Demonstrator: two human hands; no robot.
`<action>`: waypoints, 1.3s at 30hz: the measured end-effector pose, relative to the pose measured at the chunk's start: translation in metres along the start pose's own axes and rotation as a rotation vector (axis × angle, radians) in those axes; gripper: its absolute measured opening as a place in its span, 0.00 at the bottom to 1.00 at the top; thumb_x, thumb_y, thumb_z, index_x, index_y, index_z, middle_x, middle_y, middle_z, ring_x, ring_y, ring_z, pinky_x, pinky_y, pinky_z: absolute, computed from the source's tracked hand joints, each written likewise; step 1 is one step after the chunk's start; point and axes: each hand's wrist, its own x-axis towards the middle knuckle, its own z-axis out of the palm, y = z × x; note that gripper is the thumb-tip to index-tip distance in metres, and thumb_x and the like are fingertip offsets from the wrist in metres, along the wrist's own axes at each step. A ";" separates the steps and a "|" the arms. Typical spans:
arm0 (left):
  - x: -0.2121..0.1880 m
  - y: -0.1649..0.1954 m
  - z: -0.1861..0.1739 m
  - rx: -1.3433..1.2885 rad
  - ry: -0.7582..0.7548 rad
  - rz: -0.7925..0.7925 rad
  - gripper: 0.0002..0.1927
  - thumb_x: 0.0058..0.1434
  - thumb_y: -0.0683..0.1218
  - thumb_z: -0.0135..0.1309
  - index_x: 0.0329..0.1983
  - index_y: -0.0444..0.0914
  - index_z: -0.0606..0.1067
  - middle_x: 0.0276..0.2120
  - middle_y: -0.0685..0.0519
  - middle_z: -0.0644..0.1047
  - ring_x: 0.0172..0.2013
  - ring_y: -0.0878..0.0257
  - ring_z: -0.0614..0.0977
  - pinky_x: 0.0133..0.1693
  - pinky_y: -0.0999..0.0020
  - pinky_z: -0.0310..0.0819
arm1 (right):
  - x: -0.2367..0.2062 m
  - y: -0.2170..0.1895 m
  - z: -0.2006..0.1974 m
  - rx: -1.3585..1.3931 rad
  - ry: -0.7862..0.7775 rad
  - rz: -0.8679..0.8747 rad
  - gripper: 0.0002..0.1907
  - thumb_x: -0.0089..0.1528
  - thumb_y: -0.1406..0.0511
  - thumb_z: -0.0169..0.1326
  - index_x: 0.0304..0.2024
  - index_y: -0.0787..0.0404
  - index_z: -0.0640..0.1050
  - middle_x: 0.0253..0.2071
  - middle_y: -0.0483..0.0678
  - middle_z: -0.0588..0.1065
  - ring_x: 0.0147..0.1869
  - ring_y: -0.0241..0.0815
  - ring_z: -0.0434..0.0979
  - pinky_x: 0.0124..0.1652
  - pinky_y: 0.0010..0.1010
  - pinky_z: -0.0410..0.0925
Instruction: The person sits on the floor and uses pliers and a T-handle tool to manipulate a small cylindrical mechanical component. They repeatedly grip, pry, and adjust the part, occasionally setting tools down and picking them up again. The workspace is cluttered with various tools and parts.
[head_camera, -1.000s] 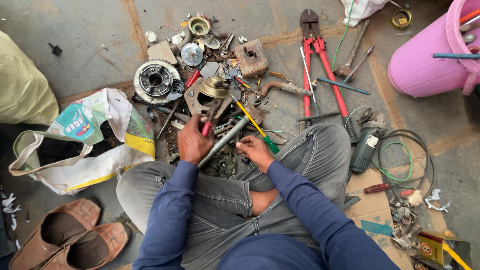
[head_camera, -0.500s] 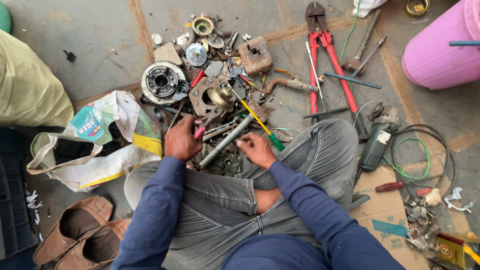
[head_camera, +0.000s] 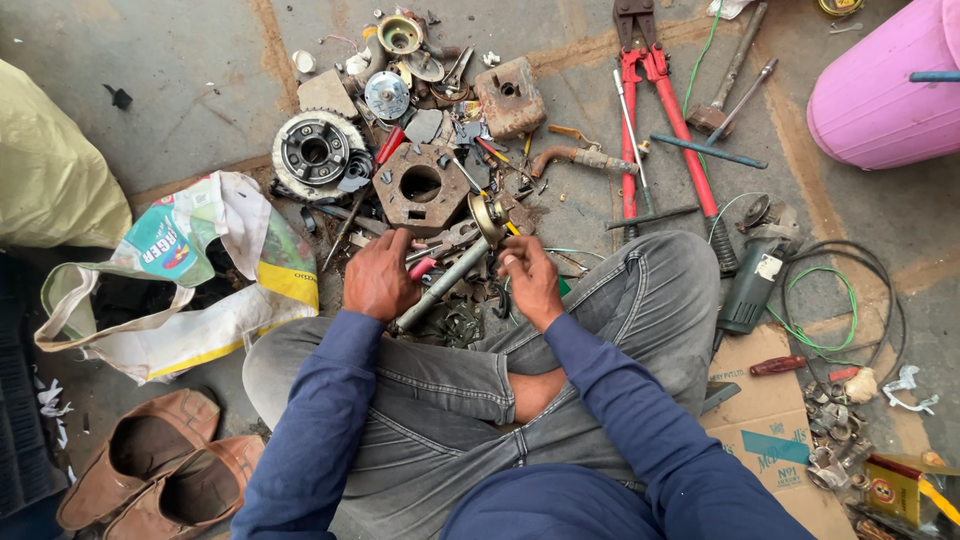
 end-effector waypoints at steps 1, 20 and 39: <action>0.000 -0.001 0.000 0.042 0.012 0.005 0.21 0.51 0.48 0.62 0.47 0.41 0.72 0.39 0.47 0.78 0.41 0.47 0.80 0.41 0.52 0.73 | 0.000 -0.002 -0.001 -0.009 0.020 -0.016 0.15 0.66 0.74 0.48 0.56 0.65 0.71 0.43 0.47 0.78 0.40 0.34 0.81 0.40 0.25 0.76; -0.012 0.004 0.014 0.382 0.139 0.134 0.11 0.60 0.43 0.50 0.46 0.42 0.72 0.37 0.50 0.73 0.40 0.53 0.76 0.41 0.56 0.68 | 0.002 -0.001 -0.001 0.000 0.045 -0.010 0.24 0.60 0.73 0.54 0.59 0.67 0.69 0.51 0.51 0.73 0.51 0.40 0.74 0.50 0.32 0.72; -0.015 0.005 0.023 0.431 0.087 0.121 0.14 0.51 0.45 0.57 0.40 0.40 0.70 0.35 0.49 0.71 0.38 0.52 0.75 0.39 0.56 0.68 | -0.008 -0.013 0.012 -0.079 0.043 -0.176 0.28 0.59 0.69 0.65 0.58 0.67 0.69 0.65 0.57 0.68 0.62 0.51 0.79 0.55 0.37 0.77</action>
